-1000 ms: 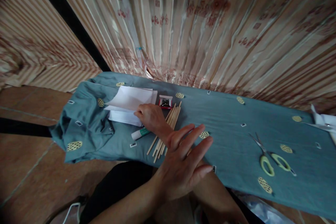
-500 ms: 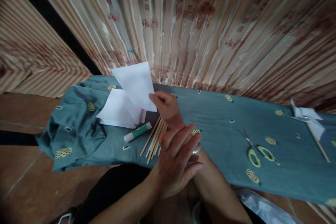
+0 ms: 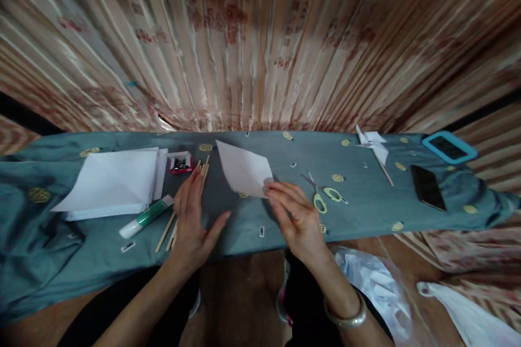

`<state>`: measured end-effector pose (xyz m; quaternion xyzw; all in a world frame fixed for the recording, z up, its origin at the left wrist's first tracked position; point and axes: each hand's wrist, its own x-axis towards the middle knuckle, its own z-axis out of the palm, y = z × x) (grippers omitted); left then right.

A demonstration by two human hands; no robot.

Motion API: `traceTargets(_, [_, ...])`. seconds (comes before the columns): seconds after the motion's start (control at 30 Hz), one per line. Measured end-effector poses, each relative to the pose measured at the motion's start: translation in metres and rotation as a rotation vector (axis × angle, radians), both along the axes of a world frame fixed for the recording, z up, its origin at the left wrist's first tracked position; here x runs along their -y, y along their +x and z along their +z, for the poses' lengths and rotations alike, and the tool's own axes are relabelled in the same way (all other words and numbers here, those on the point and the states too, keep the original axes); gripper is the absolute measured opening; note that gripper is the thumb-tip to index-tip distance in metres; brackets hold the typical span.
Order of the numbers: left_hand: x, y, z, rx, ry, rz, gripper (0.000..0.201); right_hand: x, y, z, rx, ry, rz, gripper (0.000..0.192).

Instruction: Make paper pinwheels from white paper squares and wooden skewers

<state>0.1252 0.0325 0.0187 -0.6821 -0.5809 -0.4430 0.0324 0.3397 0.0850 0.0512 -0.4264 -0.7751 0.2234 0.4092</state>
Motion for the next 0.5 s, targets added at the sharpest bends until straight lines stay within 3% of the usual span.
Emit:
traceTargets(0.13, [-0.002, -0.002, -0.014, -0.132, -0.086, -0.032, 0.084, 0.018, 0.032, -0.034, 0.109, -0.030, 0.050, 0.027])
traceTargets(0.23, [0.000, -0.001, -0.025, -0.245, -0.188, -0.111, 0.051, 0.027, 0.050, -0.054, 0.149, -0.080, 0.067, 0.026])
traceTargets(0.33, [0.002, 0.004, -0.033, -0.280, -0.273, -0.205, 0.031, 0.029, 0.060, -0.060, 0.173, -0.108, 0.055, 0.023])
traceTargets(0.5, [-0.003, 0.012, -0.035, -0.260, -0.323, -0.236, 0.024, 0.027, 0.058, -0.054, 0.153, -0.135, 0.016, 0.019])
